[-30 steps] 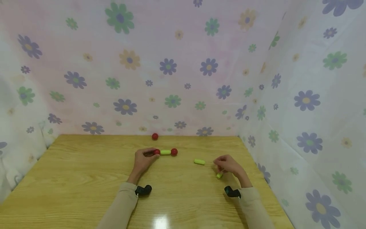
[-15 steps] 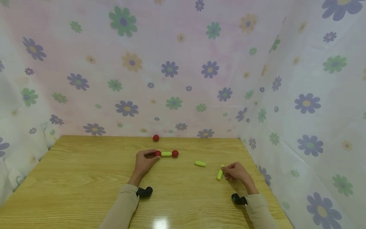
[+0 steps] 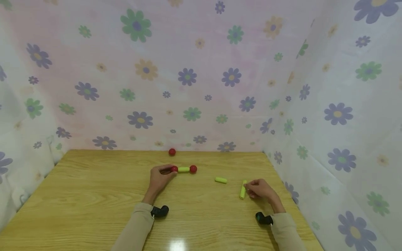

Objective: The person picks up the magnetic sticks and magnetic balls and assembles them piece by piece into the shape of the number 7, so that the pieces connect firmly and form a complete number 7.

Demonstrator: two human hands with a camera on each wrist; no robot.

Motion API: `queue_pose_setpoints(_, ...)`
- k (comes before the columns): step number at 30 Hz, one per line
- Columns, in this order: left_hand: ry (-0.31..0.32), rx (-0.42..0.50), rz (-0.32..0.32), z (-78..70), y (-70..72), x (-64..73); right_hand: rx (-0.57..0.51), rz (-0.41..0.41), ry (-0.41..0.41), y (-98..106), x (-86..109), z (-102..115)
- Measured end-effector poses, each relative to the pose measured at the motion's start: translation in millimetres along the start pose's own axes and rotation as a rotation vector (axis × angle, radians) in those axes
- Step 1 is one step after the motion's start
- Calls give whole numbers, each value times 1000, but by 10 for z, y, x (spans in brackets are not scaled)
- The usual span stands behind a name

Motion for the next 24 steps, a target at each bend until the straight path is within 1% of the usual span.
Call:
queue_pose_setpoints(3,8,-10,-12,128,-2,-2,-5,22,1,8,13,-8)
queue_pose_setpoints(6,21,-13,-16,191,4,-9,-10,15,-14,15,13,-37)
queue_pose_setpoints(11,4,-11,-19,179,16,-34,-25,-28,-8,12,2,-65)
queue_pose_setpoints(15,-1,-32,-8,167,21,-36,-10,-50,-11,-11,3,-89)
queue_pose_setpoints(17,1,-35,-8,168,23,-31,-24,-49,-19,-12,12,-92)
queue_pose_setpoints(24,5,-17,-18,161,15,-12,-38,-22,6,7,81,-27)
Point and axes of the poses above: each hand's wrist, its own x-axis away from the middle knuckle, its own y-axis out of the back of the hand, z = x × y, the point moved 5 cm from there along -x, towards the middle knuckle, and after that the axes turned 9 degrees about -y, right-handed, at the moved point
